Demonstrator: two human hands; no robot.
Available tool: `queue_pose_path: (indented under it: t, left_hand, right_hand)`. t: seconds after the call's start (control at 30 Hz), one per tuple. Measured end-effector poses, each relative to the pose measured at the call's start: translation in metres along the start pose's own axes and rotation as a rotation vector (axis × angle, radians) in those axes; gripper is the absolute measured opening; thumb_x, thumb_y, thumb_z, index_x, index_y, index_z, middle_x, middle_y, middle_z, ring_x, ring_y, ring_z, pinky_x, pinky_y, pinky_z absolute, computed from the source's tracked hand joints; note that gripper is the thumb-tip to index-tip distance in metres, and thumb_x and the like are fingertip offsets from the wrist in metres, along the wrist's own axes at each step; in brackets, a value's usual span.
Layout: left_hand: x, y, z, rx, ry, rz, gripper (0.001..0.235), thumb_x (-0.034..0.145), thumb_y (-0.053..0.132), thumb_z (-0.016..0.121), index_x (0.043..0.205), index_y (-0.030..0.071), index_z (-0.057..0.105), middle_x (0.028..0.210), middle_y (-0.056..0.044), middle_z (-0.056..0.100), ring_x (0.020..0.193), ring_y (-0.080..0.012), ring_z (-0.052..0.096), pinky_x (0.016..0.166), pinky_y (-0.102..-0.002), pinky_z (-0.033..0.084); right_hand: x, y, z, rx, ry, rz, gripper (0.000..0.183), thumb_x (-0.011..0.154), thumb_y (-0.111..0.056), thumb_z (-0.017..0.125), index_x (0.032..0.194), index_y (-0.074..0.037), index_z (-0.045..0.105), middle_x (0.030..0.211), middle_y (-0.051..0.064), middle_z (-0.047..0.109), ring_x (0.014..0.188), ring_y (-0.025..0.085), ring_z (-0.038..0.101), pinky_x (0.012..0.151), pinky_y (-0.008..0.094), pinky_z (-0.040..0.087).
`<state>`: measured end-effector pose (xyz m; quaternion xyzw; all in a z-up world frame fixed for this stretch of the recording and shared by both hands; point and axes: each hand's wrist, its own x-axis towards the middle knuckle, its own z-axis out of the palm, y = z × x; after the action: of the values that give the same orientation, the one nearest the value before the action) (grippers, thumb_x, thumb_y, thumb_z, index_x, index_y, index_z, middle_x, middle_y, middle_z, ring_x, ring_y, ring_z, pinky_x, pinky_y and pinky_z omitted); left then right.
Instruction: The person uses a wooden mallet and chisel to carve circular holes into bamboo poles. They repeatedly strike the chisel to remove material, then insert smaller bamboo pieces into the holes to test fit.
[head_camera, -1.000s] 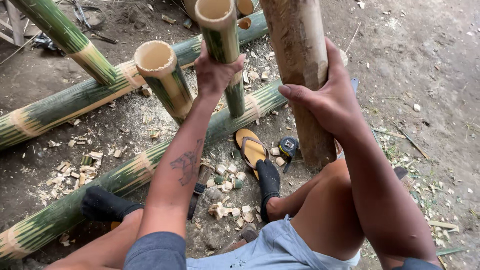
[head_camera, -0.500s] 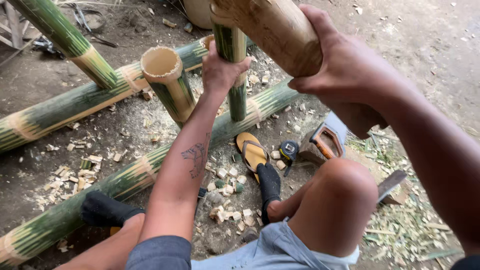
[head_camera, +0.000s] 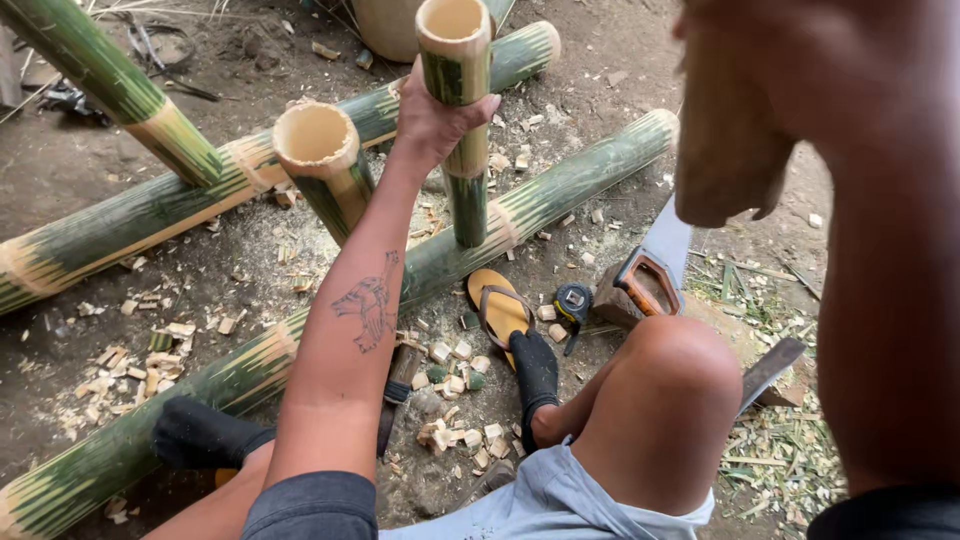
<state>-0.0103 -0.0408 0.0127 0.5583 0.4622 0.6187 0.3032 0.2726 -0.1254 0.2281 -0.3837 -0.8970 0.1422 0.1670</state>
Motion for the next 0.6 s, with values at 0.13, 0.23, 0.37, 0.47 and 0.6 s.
queue_pose_path:
  t: [0.13,0.23,0.37,0.47,0.6]
  left_hand:
    - [-0.006,-0.002,0.003,0.112,0.025,-0.009,0.063,0.075,0.019,0.097,0.121,0.009,0.054,0.114,-0.007,0.072,0.106,-0.0214,0.073,0.094,-0.038,0.061]
    - [-0.012,-0.004,0.010,0.148,0.069,-0.071,0.059,0.075,0.020,0.094,0.115,0.010,0.052,0.109,-0.005,0.070,0.100,-0.0188,0.073,0.091,-0.037,0.062]
    - [-0.012,-0.006,0.014,-0.031,0.069,-0.102,0.065,0.068,0.019,0.092,0.115,0.012,0.048,0.111,-0.002,0.065,0.099,-0.0163,0.070,0.089,-0.035,0.062]
    - [-0.013,-0.010,0.010,-0.088,0.043,-0.059,0.066,0.070,0.019,0.092,0.118,0.011,0.048,0.113,-0.003,0.063,0.102,-0.0176,0.069,0.092,-0.036,0.065]
    - [-0.016,-0.013,0.010,-0.256,-0.006,0.026,0.067,0.074,0.018,0.095,0.122,0.010,0.049,0.116,-0.006,0.062,0.105,-0.0209,0.066,0.095,-0.041,0.066]
  right_hand:
    - [0.013,0.015,0.022,-0.076,-0.072,-0.039,0.101,0.073,-0.024,0.091,0.156,-0.005,0.036,0.105,0.021,0.068,0.088,0.033,0.071,0.082,0.043,0.058]
    - [0.005,0.013,0.014,-0.128,-0.097,0.106,0.106,0.071,-0.029,0.092,0.158,-0.009,0.034,0.104,0.021,0.068,0.085,0.034,0.073,0.081,0.043,0.059]
    - [-0.005,-0.007,-0.012,0.082,0.082,-0.156,0.093,0.073,-0.027,0.091,0.149,-0.005,0.041,0.107,0.021,0.069,0.089,0.032,0.072,0.081,0.042,0.059]
    - [-0.003,-0.013,-0.016,0.095,0.076,-0.043,0.090,0.074,-0.027,0.090,0.147,-0.004,0.043,0.107,0.020,0.069,0.089,0.032,0.072,0.080,0.042,0.059]
    - [0.015,0.003,0.003,-0.031,-0.039,0.024,0.085,0.075,-0.028,0.090,0.143,-0.004,0.046,0.106,0.020,0.069,0.089,0.030,0.072,0.080,0.041,0.059]
